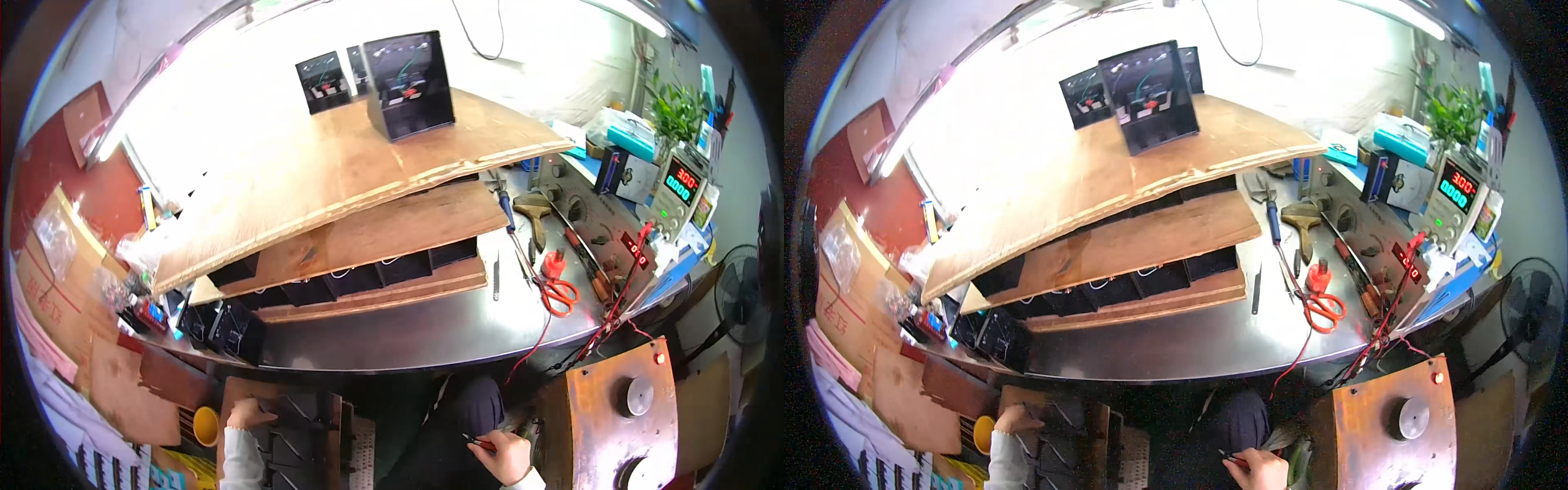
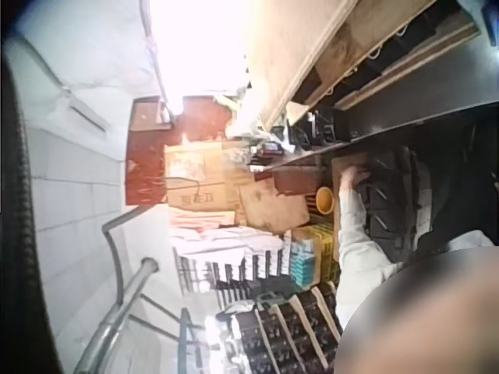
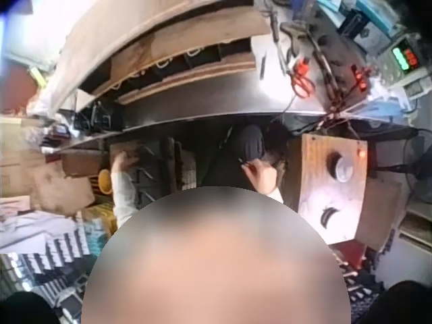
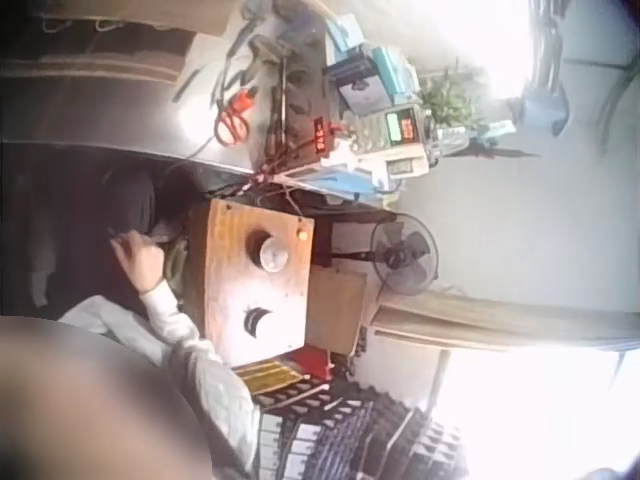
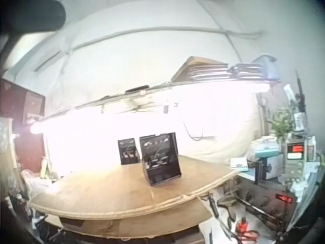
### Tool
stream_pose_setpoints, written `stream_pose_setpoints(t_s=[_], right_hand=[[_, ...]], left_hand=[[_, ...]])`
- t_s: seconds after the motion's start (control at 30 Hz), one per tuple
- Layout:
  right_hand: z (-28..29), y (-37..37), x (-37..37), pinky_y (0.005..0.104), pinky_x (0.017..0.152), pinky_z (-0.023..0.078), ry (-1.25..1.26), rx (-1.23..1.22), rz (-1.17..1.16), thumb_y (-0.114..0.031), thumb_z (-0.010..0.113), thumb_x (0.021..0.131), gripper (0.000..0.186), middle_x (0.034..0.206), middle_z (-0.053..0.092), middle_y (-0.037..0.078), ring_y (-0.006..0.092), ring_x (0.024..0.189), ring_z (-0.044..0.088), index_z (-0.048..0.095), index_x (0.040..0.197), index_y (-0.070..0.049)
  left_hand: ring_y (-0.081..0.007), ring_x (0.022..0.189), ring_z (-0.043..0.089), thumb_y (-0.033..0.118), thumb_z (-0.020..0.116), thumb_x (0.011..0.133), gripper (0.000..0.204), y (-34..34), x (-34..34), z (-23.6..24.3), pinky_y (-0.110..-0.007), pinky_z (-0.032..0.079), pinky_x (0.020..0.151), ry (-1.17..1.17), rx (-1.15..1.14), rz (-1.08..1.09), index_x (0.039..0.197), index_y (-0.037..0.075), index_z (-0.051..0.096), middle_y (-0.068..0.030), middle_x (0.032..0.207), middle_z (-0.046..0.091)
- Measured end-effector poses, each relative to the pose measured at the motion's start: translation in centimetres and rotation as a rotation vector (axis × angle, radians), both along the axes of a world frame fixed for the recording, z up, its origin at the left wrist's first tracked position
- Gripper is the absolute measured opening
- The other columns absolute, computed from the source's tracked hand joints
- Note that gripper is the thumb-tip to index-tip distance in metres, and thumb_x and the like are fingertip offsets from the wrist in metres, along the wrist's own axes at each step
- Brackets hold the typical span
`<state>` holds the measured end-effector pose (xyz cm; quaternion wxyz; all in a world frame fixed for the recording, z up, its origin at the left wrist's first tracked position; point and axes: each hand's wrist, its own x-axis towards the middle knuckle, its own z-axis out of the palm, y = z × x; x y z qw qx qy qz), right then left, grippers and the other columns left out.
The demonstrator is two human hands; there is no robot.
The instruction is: Testing and calibrating analog voltmeters using a bench power supply and test probes in a workshop environment.
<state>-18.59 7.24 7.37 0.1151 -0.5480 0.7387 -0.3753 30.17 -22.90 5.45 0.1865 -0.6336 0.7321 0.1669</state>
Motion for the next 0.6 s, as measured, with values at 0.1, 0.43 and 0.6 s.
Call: stream_pose_setpoints(t_s=[0.1, 0.43, 0.6], right_hand=[[-0.8, 0.2, 0.0, 0.0397, 0.059, 0.053, -0.043, -0.002, -0.007, -0.025, 0.079, 0.083, 0.02, 0.075, 0.069, 0.012, 0.0304, 0.066, 0.068, 0.07, 0.086, -0.008], [0.6, -1.3, 1.9, 0.0325, 0.055, 0.053, -0.029, -0.223, 0.187, -0.025, 0.083, 0.078, 0.021, 0.069, 0.068, 0.004, 0.0215, 0.062, 0.068, 0.073, 0.086, -0.009], [0.2, 1.5, 1.2, 0.0363, 0.058, 0.053, -0.102, -0.215, 0.06, -0.025, 0.081, 0.08, 0.02, 0.072, 0.068, 0.009, 0.0267, 0.064, 0.068, 0.071, 0.085, -0.008]], left_hand=[[-0.0251, 0.108, 0.066, 0.018, 0.076, 0.089, 0.048, 3.4, -11.4, 14.7, -0.031, 0.051, 0.095, 0.734, 0.372, -0.269, 0.132, 0.003, 0.062, -0.0125, 0.123, 0.068], [-0.0307, 0.111, 0.058, 0.02, 0.08, 0.077, 0.019, -2.6, -38.8, 40.2, -0.04, 0.048, 0.093, 0.526, -1.512, -1.052, 0.09, 0.006, 0.075, -0.0121, 0.114, 0.066], [-0.0325, 0.128, 0.049, 0.016, 0.082, 0.07, 0.015, -6.0, -45.5, 36.9, -0.051, 0.04, 0.101, 0.064, -1.685, -0.613, 0.081, 0.006, 0.077, -0.015, 0.137, 0.054]])
